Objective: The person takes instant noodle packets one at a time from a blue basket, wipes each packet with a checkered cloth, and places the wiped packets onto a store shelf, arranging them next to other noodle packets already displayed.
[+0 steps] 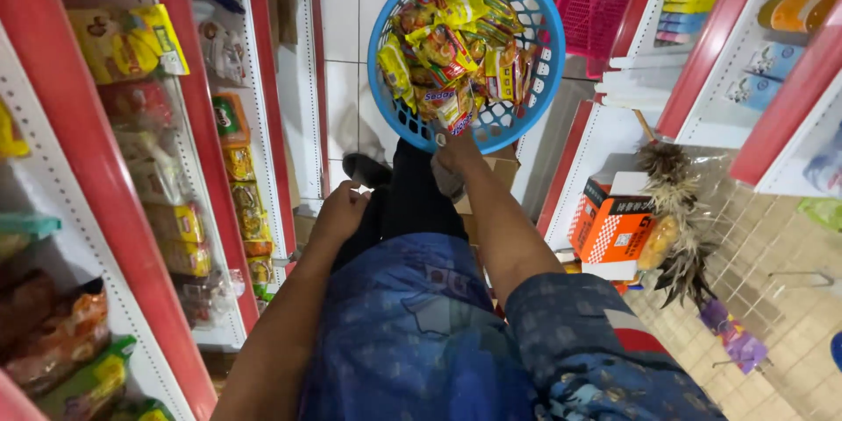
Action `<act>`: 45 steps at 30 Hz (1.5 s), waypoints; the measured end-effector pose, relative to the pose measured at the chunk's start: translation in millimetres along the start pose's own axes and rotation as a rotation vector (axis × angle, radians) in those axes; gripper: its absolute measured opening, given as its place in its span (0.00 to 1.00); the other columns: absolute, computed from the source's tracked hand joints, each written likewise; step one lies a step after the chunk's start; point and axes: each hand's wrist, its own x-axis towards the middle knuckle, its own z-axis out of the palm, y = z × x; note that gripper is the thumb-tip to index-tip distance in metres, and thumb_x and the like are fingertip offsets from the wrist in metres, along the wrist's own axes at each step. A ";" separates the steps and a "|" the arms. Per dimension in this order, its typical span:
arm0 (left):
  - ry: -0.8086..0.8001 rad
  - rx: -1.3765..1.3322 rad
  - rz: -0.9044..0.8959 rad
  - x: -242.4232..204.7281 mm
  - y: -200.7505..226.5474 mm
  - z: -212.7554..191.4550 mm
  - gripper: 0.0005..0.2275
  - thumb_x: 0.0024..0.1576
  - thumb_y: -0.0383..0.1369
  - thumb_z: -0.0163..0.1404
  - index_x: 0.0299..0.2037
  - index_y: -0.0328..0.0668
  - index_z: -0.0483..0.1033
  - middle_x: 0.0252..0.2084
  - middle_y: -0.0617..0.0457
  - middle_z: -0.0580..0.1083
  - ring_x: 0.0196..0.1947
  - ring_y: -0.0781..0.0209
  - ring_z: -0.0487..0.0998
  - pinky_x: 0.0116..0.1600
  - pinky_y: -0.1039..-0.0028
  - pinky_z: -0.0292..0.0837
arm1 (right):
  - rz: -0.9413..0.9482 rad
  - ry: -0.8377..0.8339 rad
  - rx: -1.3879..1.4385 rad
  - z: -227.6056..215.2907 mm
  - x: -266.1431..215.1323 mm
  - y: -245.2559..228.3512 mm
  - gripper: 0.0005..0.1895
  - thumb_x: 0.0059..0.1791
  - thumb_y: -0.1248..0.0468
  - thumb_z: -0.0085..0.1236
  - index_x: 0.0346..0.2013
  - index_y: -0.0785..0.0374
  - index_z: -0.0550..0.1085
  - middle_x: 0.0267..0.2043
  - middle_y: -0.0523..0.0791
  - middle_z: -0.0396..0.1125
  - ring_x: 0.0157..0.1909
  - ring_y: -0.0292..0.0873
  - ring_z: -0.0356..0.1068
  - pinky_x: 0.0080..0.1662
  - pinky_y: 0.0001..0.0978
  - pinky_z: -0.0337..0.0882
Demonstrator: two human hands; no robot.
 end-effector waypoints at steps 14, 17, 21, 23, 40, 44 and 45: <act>-0.034 -0.124 -0.103 31.5 25.6 12.7 0.19 0.59 0.41 0.54 0.54 0.36 0.73 0.44 0.44 0.80 0.44 0.50 0.83 0.51 0.64 0.75 | 0.284 -0.206 0.134 -47.5 35.9 -40.1 0.41 0.47 0.57 0.46 0.75 0.53 0.49 0.75 0.71 0.29 0.66 0.71 0.59 0.64 0.52 0.63; -0.021 -0.102 -0.074 46.8 37.4 13.6 0.18 0.58 0.40 0.54 0.53 0.37 0.74 0.44 0.44 0.80 0.44 0.48 0.82 0.51 0.63 0.76 | 0.257 -0.073 0.166 -40.3 35.2 -33.8 0.39 0.46 0.59 0.49 0.72 0.57 0.53 0.73 0.69 0.37 0.63 0.69 0.62 0.61 0.53 0.66; 0.003 -0.034 -0.016 62.3 73.5 6.8 0.17 0.58 0.40 0.55 0.51 0.37 0.75 0.44 0.42 0.80 0.45 0.45 0.81 0.51 0.62 0.75 | 0.138 0.084 0.154 -15.1 39.5 -8.8 0.25 0.47 0.60 0.50 0.59 0.60 0.69 0.63 0.59 0.61 0.60 0.64 0.67 0.57 0.56 0.69; -0.001 -0.040 0.015 70.1 80.5 11.4 0.17 0.58 0.40 0.55 0.51 0.37 0.75 0.44 0.42 0.79 0.46 0.45 0.81 0.51 0.62 0.75 | 0.118 0.092 0.137 -15.3 39.9 0.3 0.23 0.46 0.60 0.52 0.56 0.61 0.71 0.60 0.58 0.63 0.59 0.63 0.68 0.56 0.57 0.70; -0.216 -0.993 -0.249 33.0 127.4 -58.4 0.33 0.59 0.56 0.43 0.70 0.60 0.45 0.60 0.46 0.70 0.52 0.54 0.78 0.54 0.56 0.74 | -0.730 0.297 0.142 -212.9 -220.0 -158.5 0.30 0.38 0.75 0.52 0.56 0.65 0.73 0.60 0.53 0.67 0.62 0.58 0.66 0.59 0.53 0.65; -0.435 -1.309 0.068 -20.5 144.8 -108.5 0.33 0.60 0.55 0.44 0.73 0.59 0.47 0.59 0.41 0.69 0.50 0.46 0.78 0.52 0.53 0.77 | -0.920 0.173 0.209 -249.6 -293.5 -208.5 0.33 0.41 0.75 0.50 0.62 0.67 0.70 0.65 0.56 0.64 0.65 0.59 0.63 0.61 0.48 0.63; -0.505 -1.389 0.176 -33.0 141.3 -117.7 0.32 0.62 0.55 0.44 0.73 0.54 0.53 0.57 0.37 0.70 0.49 0.43 0.78 0.52 0.53 0.77 | -0.932 0.144 0.270 -258.4 -313.2 -221.8 0.36 0.40 0.74 0.48 0.65 0.69 0.69 0.67 0.59 0.62 0.66 0.60 0.61 0.61 0.46 0.62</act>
